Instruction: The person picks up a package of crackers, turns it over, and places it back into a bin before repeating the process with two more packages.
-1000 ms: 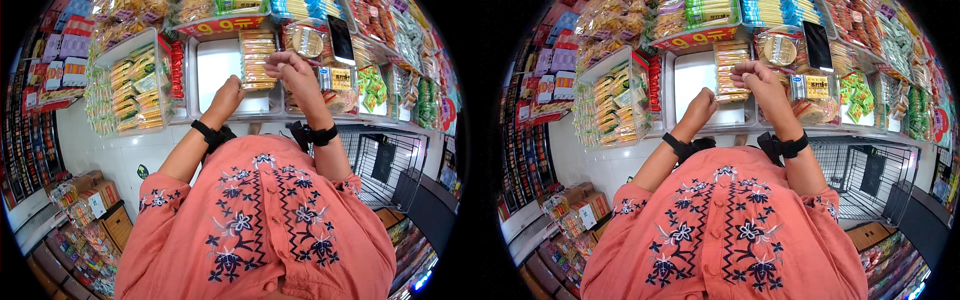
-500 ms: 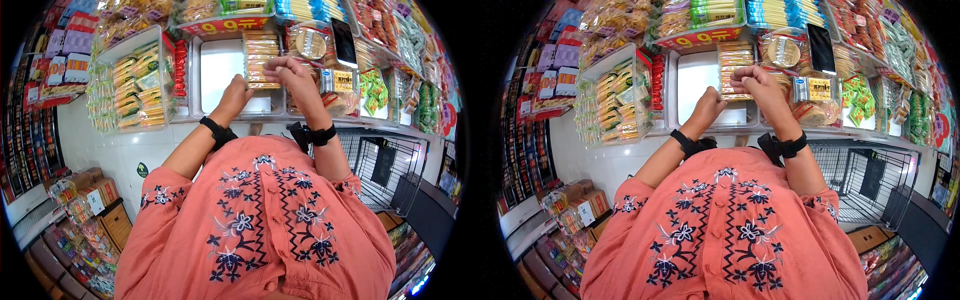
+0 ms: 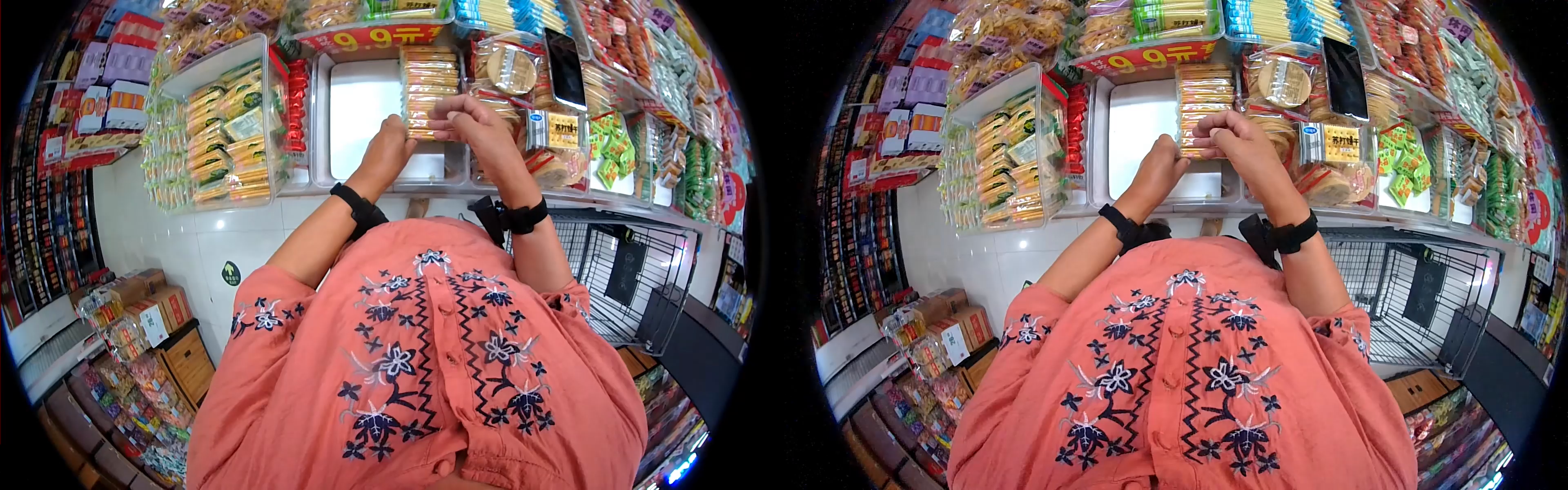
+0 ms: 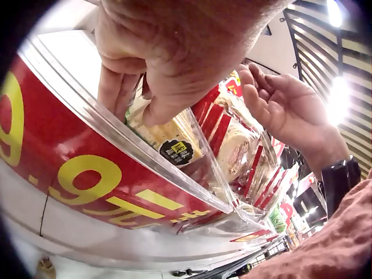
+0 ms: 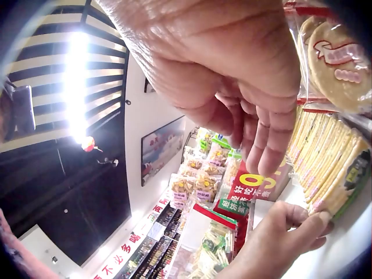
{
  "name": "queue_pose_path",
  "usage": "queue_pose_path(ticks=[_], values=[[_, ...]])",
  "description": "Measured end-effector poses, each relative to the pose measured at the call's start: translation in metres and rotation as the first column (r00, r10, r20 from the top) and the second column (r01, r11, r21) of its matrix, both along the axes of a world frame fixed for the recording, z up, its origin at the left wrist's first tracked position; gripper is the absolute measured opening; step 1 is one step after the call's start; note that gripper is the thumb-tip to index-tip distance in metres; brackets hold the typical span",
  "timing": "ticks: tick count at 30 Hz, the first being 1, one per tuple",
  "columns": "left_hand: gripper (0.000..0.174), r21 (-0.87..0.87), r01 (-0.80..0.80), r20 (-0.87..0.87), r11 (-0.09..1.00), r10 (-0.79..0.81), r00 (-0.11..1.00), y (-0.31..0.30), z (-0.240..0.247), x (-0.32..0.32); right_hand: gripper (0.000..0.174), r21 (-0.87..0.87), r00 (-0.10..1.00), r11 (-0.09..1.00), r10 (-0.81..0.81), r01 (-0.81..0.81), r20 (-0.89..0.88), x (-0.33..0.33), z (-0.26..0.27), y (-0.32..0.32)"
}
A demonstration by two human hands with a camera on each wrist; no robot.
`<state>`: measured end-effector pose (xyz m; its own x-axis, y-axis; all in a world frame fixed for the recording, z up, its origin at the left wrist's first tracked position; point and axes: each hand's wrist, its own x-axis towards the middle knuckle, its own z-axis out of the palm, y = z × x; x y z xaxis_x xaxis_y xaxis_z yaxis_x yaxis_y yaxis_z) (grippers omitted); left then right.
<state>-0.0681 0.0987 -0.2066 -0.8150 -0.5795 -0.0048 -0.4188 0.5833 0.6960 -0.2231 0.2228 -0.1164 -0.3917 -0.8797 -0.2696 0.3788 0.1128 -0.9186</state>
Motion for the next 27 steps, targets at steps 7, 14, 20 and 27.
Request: queue_pose_path(ticks=[7,14,20,27], values=[[0.036,-0.052,0.046,0.072,0.998,-0.042,0.997,0.001,0.007,0.002,0.025,0.097,0.994,0.990,0.105,-0.102,-0.036,-0.002,-0.017,-0.002],[0.039,-0.073,0.056,0.096,0.996,-0.049,0.994,0.000,0.011,0.009,0.022,0.258,0.919,0.916,0.355,-0.306,-0.171,-0.005,-0.035,0.001],[0.039,-0.089,0.040,0.082,0.995,-0.032,0.996,0.001,0.013,0.014,0.025,0.351,0.747,0.869,0.484,-0.349,-0.456,-0.003,-0.049,0.000],[0.039,-0.089,0.014,0.101,0.996,-0.005,0.995,-0.006,0.011,0.019,0.030,0.388,0.718,0.871,0.475,-0.301,-0.509,0.002,-0.043,-0.003]])
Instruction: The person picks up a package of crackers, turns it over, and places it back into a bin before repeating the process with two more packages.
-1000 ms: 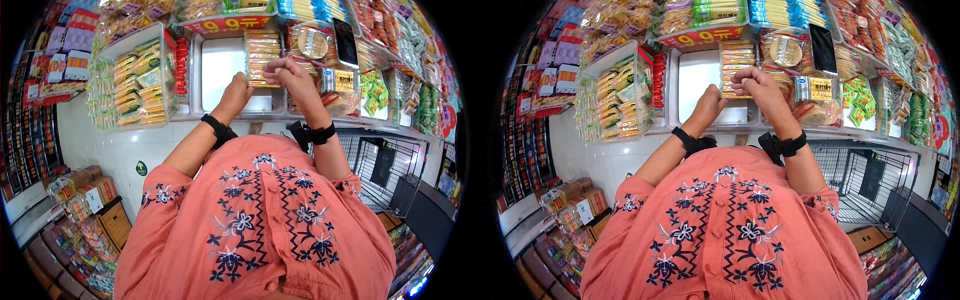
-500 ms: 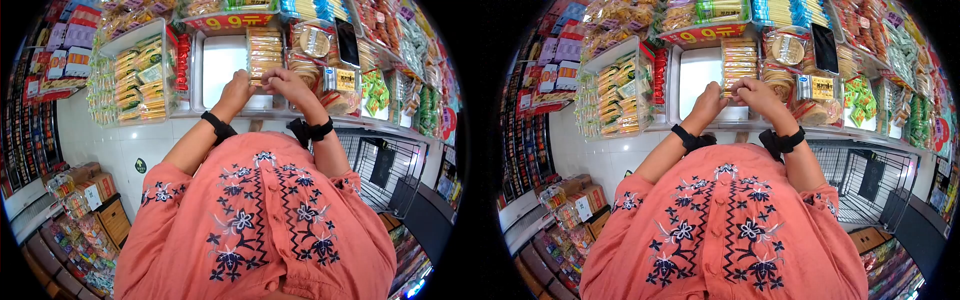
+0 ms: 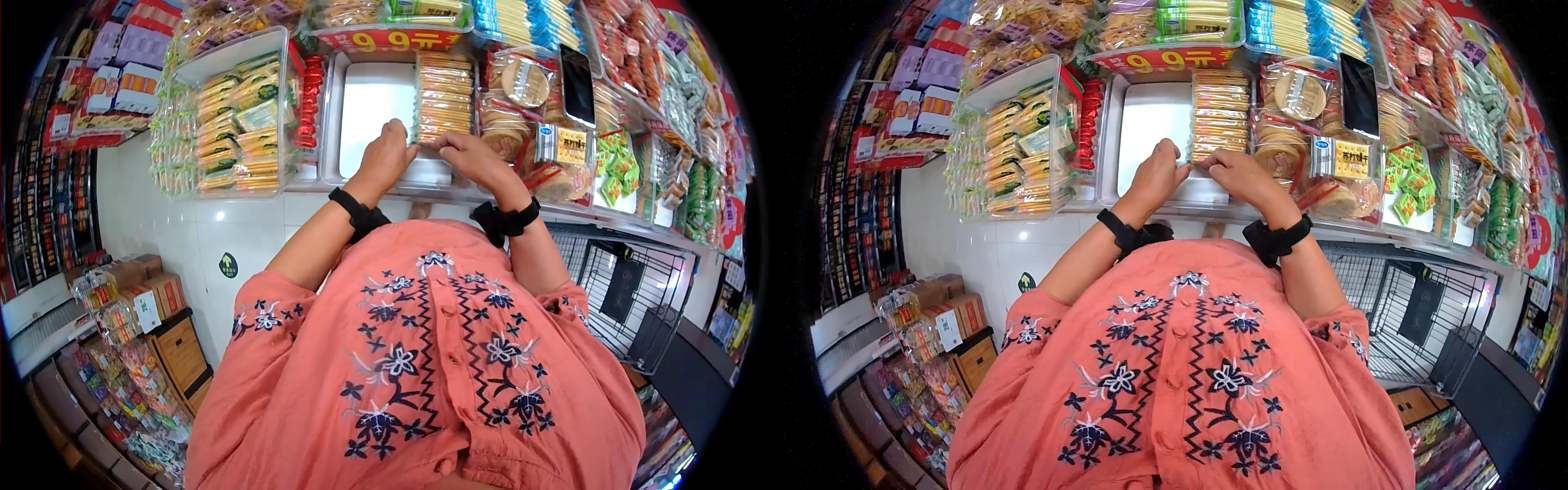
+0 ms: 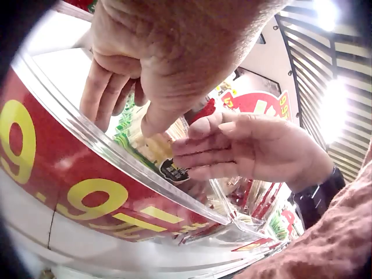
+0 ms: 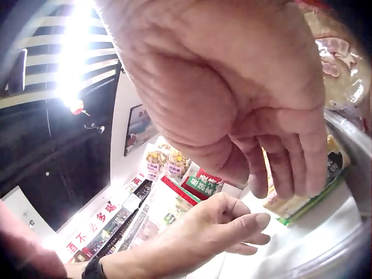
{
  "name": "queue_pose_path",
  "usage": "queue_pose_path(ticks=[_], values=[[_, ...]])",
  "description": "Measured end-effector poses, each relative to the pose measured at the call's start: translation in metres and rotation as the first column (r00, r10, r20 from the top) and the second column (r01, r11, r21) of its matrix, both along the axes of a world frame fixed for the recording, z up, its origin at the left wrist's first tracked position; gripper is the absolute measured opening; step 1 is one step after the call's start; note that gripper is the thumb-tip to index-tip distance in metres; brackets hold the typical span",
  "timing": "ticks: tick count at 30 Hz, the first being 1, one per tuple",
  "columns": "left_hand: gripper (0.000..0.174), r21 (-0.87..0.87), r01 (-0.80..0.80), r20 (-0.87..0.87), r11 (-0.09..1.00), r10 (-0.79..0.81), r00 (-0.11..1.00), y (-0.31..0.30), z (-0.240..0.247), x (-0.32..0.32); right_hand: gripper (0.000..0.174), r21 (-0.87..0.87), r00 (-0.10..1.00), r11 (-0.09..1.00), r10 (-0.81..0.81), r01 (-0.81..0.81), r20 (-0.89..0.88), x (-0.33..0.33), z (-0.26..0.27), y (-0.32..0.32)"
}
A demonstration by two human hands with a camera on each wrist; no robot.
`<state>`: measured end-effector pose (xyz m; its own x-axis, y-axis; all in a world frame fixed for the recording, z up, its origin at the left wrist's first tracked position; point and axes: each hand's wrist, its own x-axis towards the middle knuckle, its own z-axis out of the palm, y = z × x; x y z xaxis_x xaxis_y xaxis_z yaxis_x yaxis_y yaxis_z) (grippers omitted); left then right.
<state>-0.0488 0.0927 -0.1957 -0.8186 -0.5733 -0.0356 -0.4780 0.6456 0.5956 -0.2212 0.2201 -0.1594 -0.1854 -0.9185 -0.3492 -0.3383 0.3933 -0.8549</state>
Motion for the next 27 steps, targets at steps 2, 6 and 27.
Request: queue_pose_path(ticks=[2,6,27], values=[[0.038,0.037,-0.042,0.026,0.998,0.041,0.999,0.001,0.005,-0.001,0.034,-0.012,0.999,0.999,0.034,-0.034,-0.032,-0.001,-0.002,-0.001],[0.038,0.098,-0.087,0.021,0.991,0.085,0.996,0.001,0.021,0.005,0.034,-0.069,0.999,0.997,0.035,-0.037,-0.018,-0.004,-0.016,-0.001],[0.026,-0.235,-0.285,-0.131,0.929,0.260,0.957,-0.094,0.158,0.203,0.021,0.114,0.958,0.988,0.066,-0.101,0.279,-0.004,-0.005,-0.005]])
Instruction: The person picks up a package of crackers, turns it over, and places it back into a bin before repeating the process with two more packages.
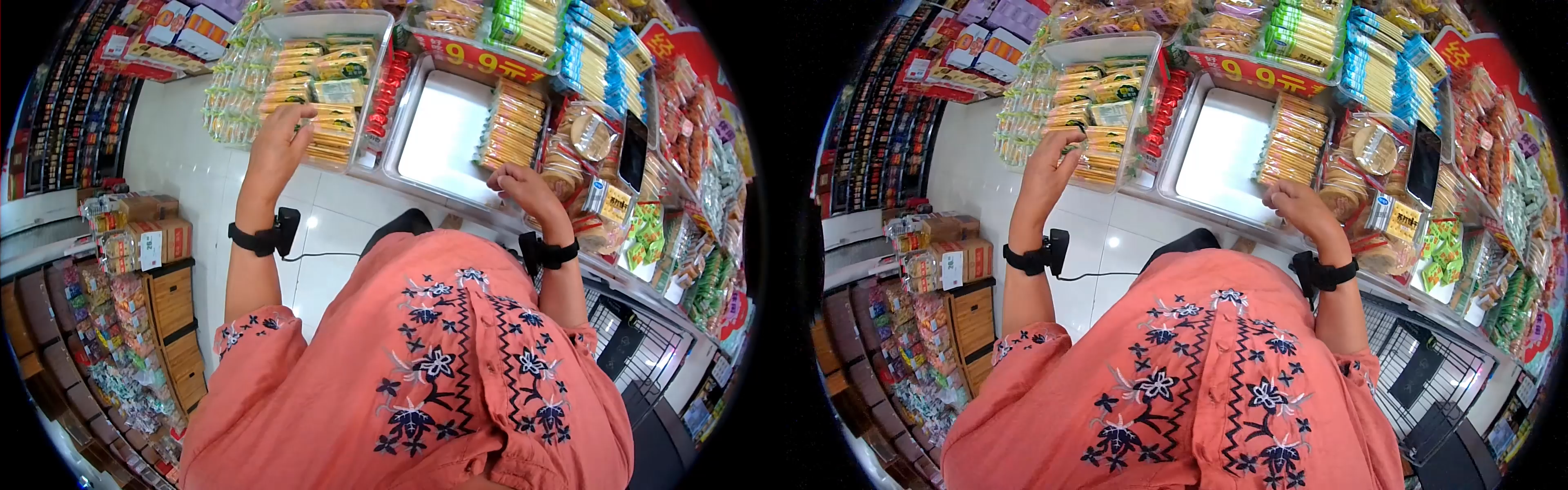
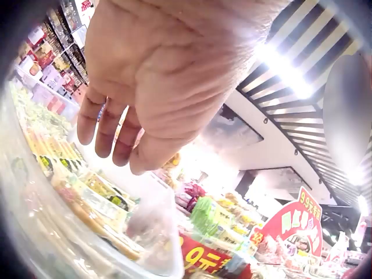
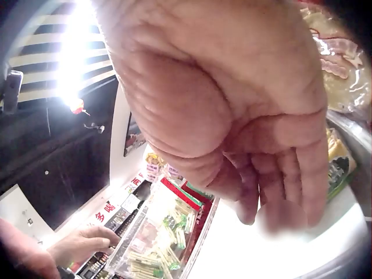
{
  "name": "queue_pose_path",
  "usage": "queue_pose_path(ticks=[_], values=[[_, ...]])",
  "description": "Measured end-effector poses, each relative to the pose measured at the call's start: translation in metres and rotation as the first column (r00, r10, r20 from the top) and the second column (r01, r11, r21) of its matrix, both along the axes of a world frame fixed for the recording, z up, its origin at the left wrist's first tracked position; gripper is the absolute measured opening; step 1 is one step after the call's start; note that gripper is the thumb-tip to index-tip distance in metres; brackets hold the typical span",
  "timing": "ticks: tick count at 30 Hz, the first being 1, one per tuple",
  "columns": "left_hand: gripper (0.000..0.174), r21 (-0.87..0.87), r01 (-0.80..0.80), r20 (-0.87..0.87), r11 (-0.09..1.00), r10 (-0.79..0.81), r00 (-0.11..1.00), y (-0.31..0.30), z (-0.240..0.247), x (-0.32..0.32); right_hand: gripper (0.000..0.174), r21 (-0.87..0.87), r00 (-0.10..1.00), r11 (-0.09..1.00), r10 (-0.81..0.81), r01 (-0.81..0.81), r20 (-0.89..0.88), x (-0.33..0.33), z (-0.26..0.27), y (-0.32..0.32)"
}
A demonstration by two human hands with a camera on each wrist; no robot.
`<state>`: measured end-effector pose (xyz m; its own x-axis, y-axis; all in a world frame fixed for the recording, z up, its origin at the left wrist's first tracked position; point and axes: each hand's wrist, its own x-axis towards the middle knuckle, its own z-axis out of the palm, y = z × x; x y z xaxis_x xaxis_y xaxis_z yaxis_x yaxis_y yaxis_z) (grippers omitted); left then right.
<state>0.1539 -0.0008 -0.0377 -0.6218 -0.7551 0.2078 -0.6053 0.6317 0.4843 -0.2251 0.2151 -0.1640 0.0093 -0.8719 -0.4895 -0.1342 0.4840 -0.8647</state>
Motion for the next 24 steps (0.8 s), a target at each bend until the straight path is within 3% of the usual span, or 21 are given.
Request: queue_pose_path(ticks=[2,5,8,11,20,24], values=[[0.031,-0.061,0.129,0.060,0.990,-0.125,0.990,-0.011,-0.009,0.013,0.021,-0.016,1.000,1.000,-0.015,0.015,0.001,0.005,0.007,-0.002],[0.037,0.195,0.116,0.074,0.974,-0.133,0.988,-0.019,-0.020,0.023,0.021,-0.050,0.998,0.997,-0.054,0.055,0.013,0.013,0.020,-0.005],[0.037,0.345,0.105,0.110,0.933,-0.151,0.982,-0.028,-0.034,0.029,0.021,-0.076,0.995,0.992,-0.098,0.100,0.029,0.027,0.035,-0.007],[0.037,0.346,0.123,0.156,0.930,-0.186,0.970,-0.040,-0.043,0.032,0.021,-0.109,0.993,0.988,-0.108,0.113,0.054,0.043,0.047,-0.013],[0.029,0.397,0.122,-0.033,0.910,-0.119,0.992,-0.062,-0.044,0.035,0.022,-0.098,0.990,0.985,-0.142,0.142,-0.001,0.084,0.072,-0.019],[0.030,0.481,0.129,-0.247,0.867,-0.008,0.969,-0.066,-0.021,0.042,0.024,-0.139,0.985,0.975,-0.170,0.174,0.039,0.098,0.080,-0.024]])
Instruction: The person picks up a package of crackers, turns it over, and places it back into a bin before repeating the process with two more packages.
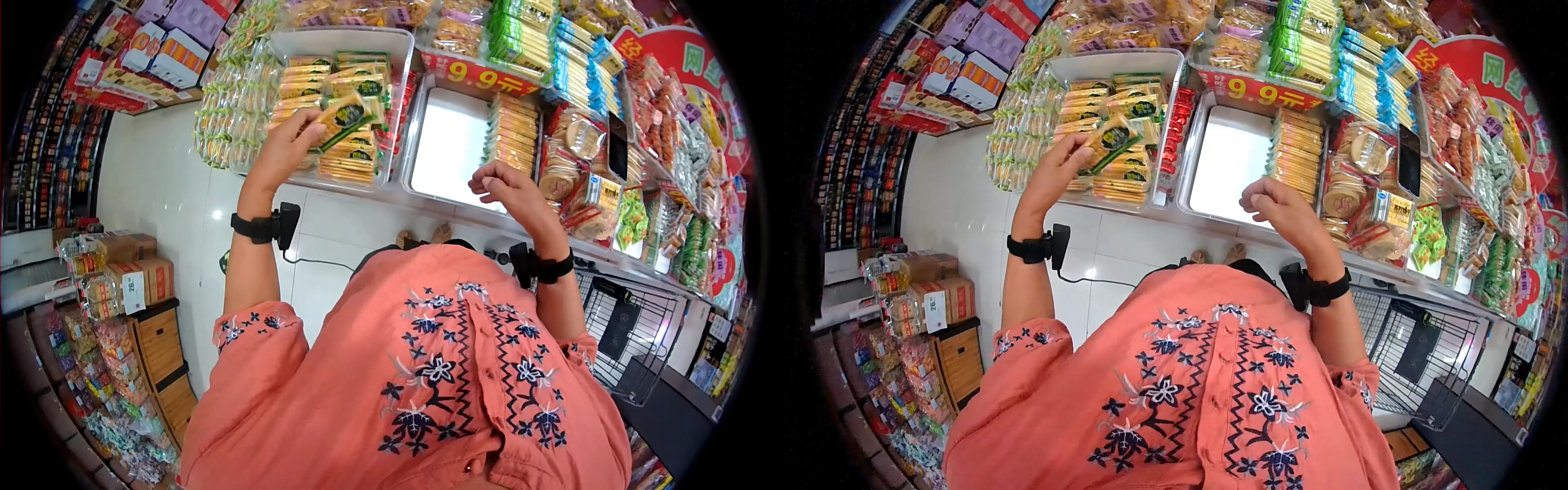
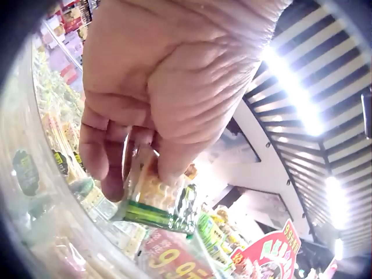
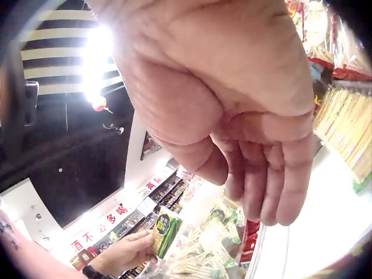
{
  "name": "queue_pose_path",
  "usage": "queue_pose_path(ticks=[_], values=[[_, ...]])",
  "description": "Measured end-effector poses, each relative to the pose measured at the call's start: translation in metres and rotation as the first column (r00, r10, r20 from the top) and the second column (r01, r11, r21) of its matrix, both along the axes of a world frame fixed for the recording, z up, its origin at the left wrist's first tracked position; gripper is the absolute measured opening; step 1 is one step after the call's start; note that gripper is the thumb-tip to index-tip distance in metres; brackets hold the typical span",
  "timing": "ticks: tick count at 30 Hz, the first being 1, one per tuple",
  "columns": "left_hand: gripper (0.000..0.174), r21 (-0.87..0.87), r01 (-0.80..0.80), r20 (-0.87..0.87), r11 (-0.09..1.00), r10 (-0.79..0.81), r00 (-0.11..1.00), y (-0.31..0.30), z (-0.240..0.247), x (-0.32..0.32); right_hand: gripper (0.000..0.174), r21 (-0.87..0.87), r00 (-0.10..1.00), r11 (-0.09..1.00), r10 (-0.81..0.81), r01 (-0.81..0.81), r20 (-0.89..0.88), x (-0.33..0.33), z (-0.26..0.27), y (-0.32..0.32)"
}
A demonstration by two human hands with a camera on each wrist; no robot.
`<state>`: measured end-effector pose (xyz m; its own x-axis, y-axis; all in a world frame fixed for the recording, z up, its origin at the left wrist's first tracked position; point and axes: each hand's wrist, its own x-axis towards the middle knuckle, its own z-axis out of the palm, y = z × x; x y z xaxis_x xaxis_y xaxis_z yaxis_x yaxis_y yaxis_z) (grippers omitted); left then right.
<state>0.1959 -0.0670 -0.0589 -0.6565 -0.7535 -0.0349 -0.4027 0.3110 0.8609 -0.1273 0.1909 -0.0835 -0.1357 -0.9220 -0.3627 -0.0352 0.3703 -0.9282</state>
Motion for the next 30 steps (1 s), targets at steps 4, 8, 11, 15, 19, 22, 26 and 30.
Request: queue_pose_path(ticks=[4,8,11,15,19,22,26,30], values=[[0.033,0.221,-0.046,-0.106,0.974,0.071,0.992,0.006,0.017,0.003,0.031,-0.068,0.997,0.997,-0.033,0.038,0.071,0.024,0.025,-0.019],[0.037,0.356,0.013,-0.232,0.934,0.075,0.970,0.020,0.027,-0.005,0.047,-0.146,0.992,0.989,-0.014,0.032,0.123,0.049,0.055,-0.046],[0.039,0.395,0.048,-0.273,0.917,0.068,0.959,0.032,0.035,-0.012,0.050,-0.186,0.979,0.979,-0.041,0.079,0.199,0.063,0.066,-0.067],[0.040,0.438,0.076,-0.253,0.896,0.042,0.967,0.043,0.048,-0.022,0.047,-0.180,0.953,0.978,-0.043,0.101,0.301,0.069,0.069,-0.084],[0.042,0.461,0.091,-0.263,0.882,0.038,0.964,0.049,0.046,-0.036,0.042,-0.173,0.938,0.980,-0.037,0.102,0.345,0.064,0.057,-0.086],[0.044,0.461,0.115,-0.329,0.880,0.050,0.943,0.055,0.043,-0.049,0.039,-0.155,0.915,0.979,-0.060,0.132,0.399,0.053,0.047,-0.081],[0.048,0.530,0.123,-0.404,0.839,0.123,0.906,0.068,0.046,-0.073,0.034,-0.116,0.879,0.978,-0.102,0.175,0.465,0.034,0.044,-0.067],[0.047,0.528,0.186,-0.455,0.828,0.090,0.886,0.079,0.046,-0.095,0.032,-0.089,0.859,0.977,-0.126,0.194,0.496,0.017,0.041,-0.055]])
